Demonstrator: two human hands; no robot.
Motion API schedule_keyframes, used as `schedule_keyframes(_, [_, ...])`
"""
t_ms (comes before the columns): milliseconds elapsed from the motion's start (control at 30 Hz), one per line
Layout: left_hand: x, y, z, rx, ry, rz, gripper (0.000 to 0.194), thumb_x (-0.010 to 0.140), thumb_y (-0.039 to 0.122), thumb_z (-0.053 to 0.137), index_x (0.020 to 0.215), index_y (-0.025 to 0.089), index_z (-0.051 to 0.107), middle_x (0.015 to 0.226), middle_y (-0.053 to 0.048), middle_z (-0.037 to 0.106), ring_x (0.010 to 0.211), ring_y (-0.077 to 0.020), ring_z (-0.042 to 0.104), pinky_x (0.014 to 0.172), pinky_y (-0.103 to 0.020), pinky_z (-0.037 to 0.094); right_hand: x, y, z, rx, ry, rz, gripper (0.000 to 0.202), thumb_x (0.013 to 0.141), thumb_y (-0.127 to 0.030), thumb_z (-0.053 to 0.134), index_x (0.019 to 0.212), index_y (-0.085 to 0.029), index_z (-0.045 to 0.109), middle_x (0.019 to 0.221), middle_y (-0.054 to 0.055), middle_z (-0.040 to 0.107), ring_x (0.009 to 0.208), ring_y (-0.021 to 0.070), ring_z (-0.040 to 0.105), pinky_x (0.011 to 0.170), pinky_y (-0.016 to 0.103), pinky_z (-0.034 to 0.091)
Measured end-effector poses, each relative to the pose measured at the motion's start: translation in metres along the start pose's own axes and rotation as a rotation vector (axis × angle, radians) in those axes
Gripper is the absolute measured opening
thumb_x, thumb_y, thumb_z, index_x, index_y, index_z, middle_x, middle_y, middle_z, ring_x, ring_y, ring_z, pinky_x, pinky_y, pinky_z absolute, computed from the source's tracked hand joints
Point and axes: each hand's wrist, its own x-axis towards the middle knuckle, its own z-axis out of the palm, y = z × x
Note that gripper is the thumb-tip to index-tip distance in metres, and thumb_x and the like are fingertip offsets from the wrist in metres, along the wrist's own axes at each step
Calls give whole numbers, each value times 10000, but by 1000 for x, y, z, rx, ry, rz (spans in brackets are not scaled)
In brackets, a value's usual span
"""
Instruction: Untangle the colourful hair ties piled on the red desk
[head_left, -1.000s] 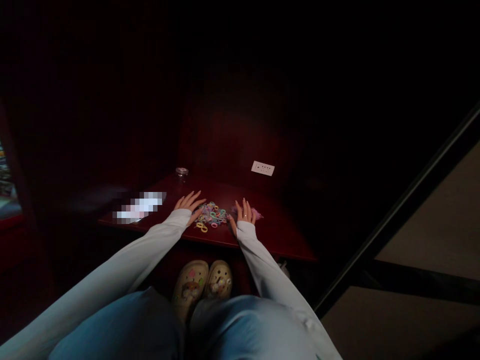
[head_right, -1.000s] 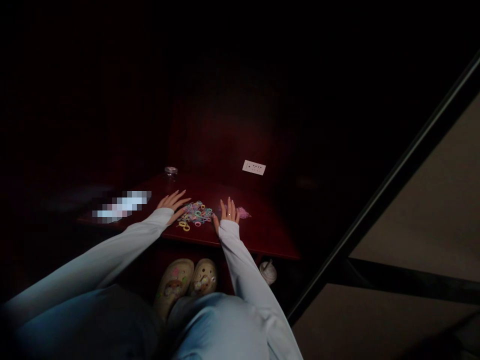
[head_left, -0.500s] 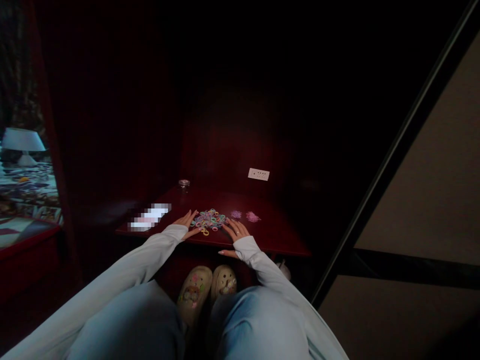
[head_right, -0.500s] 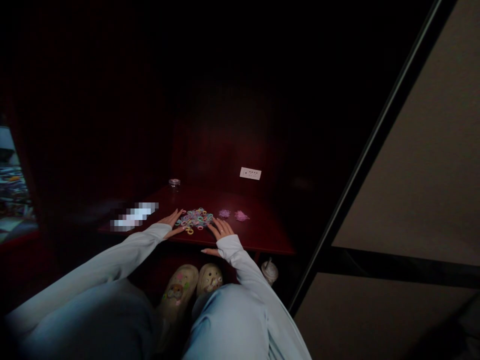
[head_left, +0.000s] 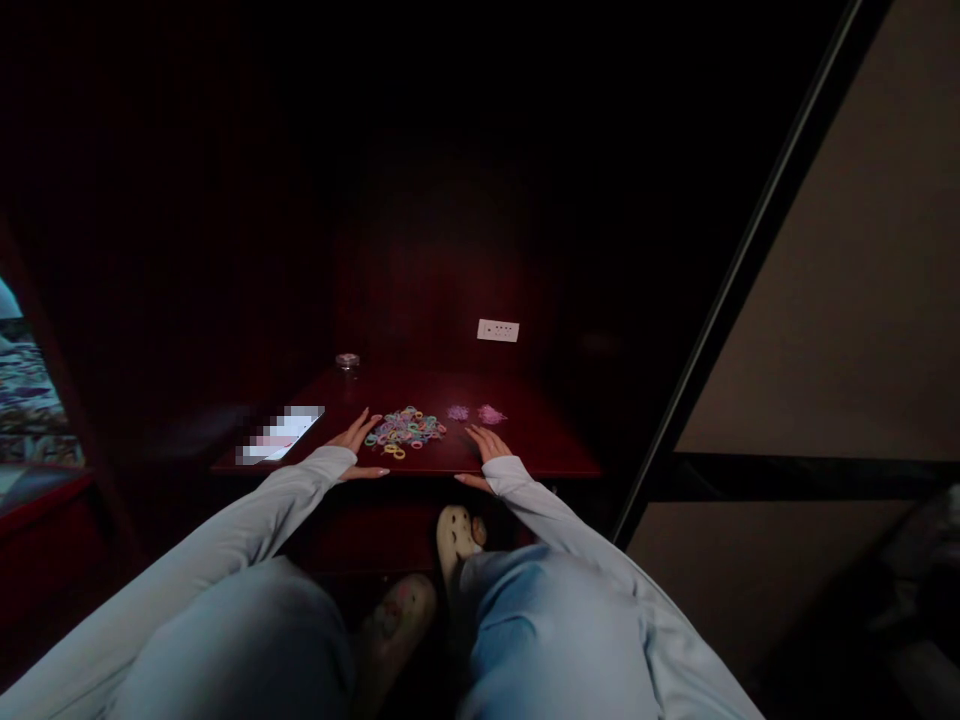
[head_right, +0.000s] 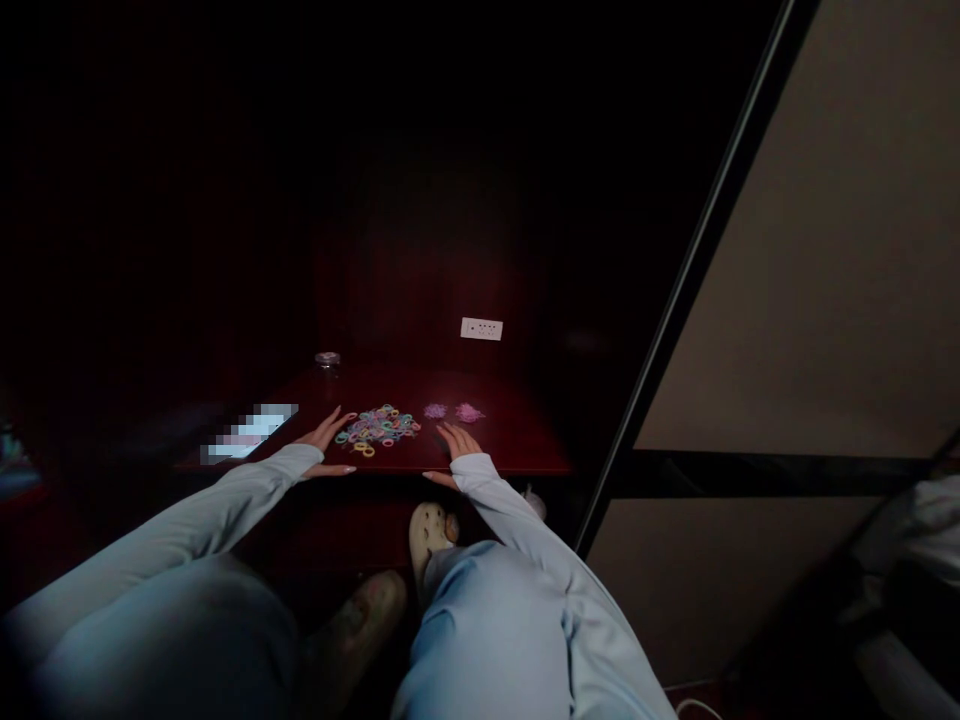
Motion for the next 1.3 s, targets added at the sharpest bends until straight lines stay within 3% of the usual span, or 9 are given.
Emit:
schedule_keyframes(167, [-1,2,-2,3,5,-61,1198,695,770,700,1649,219,229,1738,-168,101,1460,-441,438,1181,-499,419,-15,9,-13,21,-41,-24,910,875,-609,683,1602,-164,363,1612,169,425,1506,278,386,1246,459,359])
schedule_keyframes(333, [-7,7,0,-45,82,-24,1128,745,789,667,1641,253,240,1738,-132,127,1415,-444,488,1168,-522,419,-17,8,-19,46,-108,-35,773,939,-524,636,1595,-201,384,1621,143,423,1511,255,393,1246,446,368])
schedule_keyframes(533, [-14,14,-7,-61,73,-17,1182,717,819,655,1651,239,220,1749,-131,52,1460,-410,444,1207,-501,381,-16,11,-11,33,-177,34,861,949,-565,600,1641,-163,282,1691,129,283,1584,257,261,1290,436,316])
schedule_keyframes(700, [-13,16,-9,-29,-4,-45,1160,720,810,646,1654,255,239,1750,-109,70,1436,-428,474,1205,-488,387,-18,28,-9,40,-263,-87,797,982,-550,534,1590,-60,377,1653,188,334,1570,274,288,1288,444,326])
schedule_keyframes(967, [-16,28,-17,46,-49,-8,1181,718,847,604,1651,218,241,1748,-133,56,1469,-414,434,1233,-490,339,-15,46,-13,24,-285,-256,845,966,-563,576,1597,-52,342,1639,243,338,1553,302,327,1265,496,351])
schedule_keyframes(1100, [-18,30,-13,54,-40,-32,1114,737,852,569,1633,252,293,1749,-94,100,1488,-404,408,1241,-495,322,-15,43,-15,-20,-292,-265,852,955,-570,597,1598,-72,343,1632,239,358,1551,285,336,1261,472,360])
schedule_keyframes(1233, [-18,26,-2,55,8,-18,1014,802,746,563,1613,191,314,1724,-131,206,1485,-397,410,1236,-544,303,-16,32,-25,-61,-313,-245,802,961,-542,602,1594,-110,364,1635,209,372,1546,266,350,1258,455,365])
schedule_keyframes(1300, [-17,23,2,56,52,22,1006,782,736,568,1595,192,333,1718,-104,237,1530,-387,329,1249,-538,286,-17,25,-29,-66,-302,-242,796,971,-538,586,1593,-95,361,1631,211,380,1548,257,346,1262,440,357])
